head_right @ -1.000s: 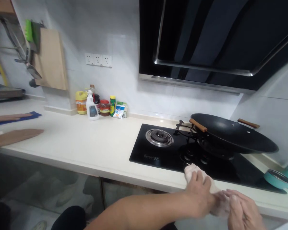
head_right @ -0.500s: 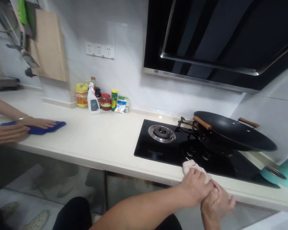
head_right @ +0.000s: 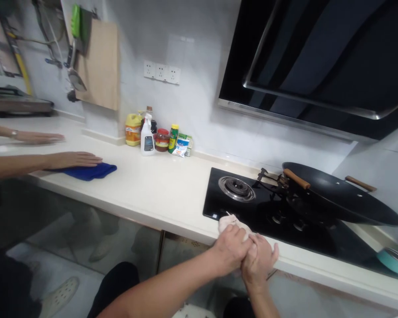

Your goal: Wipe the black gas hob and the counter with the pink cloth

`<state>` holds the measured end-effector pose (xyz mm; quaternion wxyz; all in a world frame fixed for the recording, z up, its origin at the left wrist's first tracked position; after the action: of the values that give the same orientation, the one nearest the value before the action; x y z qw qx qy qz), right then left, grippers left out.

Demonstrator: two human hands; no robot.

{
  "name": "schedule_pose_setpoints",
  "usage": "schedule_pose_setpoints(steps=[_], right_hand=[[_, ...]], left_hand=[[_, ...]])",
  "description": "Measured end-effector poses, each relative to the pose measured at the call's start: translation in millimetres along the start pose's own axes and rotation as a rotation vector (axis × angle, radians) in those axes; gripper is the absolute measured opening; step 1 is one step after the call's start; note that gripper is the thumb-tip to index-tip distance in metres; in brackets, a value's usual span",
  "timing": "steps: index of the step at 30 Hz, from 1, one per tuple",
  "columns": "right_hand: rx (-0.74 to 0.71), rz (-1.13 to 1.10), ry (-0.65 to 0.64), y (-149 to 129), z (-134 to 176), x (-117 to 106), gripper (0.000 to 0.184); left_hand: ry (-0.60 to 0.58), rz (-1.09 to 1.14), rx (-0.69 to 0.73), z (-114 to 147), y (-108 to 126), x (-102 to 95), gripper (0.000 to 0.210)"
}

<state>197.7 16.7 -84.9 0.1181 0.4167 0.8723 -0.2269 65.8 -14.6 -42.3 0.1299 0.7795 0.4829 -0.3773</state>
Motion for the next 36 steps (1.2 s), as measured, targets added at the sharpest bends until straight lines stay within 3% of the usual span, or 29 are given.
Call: schedule_pose_setpoints(steps=[6,14,20,22,25,31,34,36], right_hand=[[-0.162,-0.077,-0.139,-80,-8,25,0.035],[-0.257,-0.148,-0.317,-174,-18,52,0.031],[-0.321,-0.263,-0.48,-210,-20,61,0.032],[-0.321,-0.327,-0.513,-204,-24,59,0.032],[-0.257,-0.335,-0.476,-175,-42,52,0.032],[-0.083,-0.043,-0.285,-69,-81,39,0.038],[0.028,0.124,-0.364,-28,-78,45,0.04],[0.031,0.167,-0.436,-17,-71,51,0.04]], left_hand=[[-0.029,0.022,-0.1,49,-53,-45.6,0.026],[-0.054,0.03,-0.204,109,-114,-93.3,0.022],[-0.164,0.049,-0.235,148,-158,-128.4,0.057],[-0.181,0.041,-0.255,160,-172,-141.8,0.065],[-0.19,0.022,-0.31,176,-191,-160.6,0.066],[-0.254,0.003,-0.365,190,-217,-184.8,0.076],[-0.28,-0.009,-0.4,192,-224,-191.5,0.081],[-0.288,-0.033,-0.41,195,-228,-195.2,0.083]])
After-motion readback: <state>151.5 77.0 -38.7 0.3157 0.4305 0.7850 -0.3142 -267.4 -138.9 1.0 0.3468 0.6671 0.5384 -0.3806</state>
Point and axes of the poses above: each hand's wrist, its own z-axis away from the middle knuckle, its own x-axis out of the palm, y = z × x, the point moved 1 cm from there along -z, towards the middle knuckle, and after that the axes turned 2 degrees about x, right-handed, at the moved point
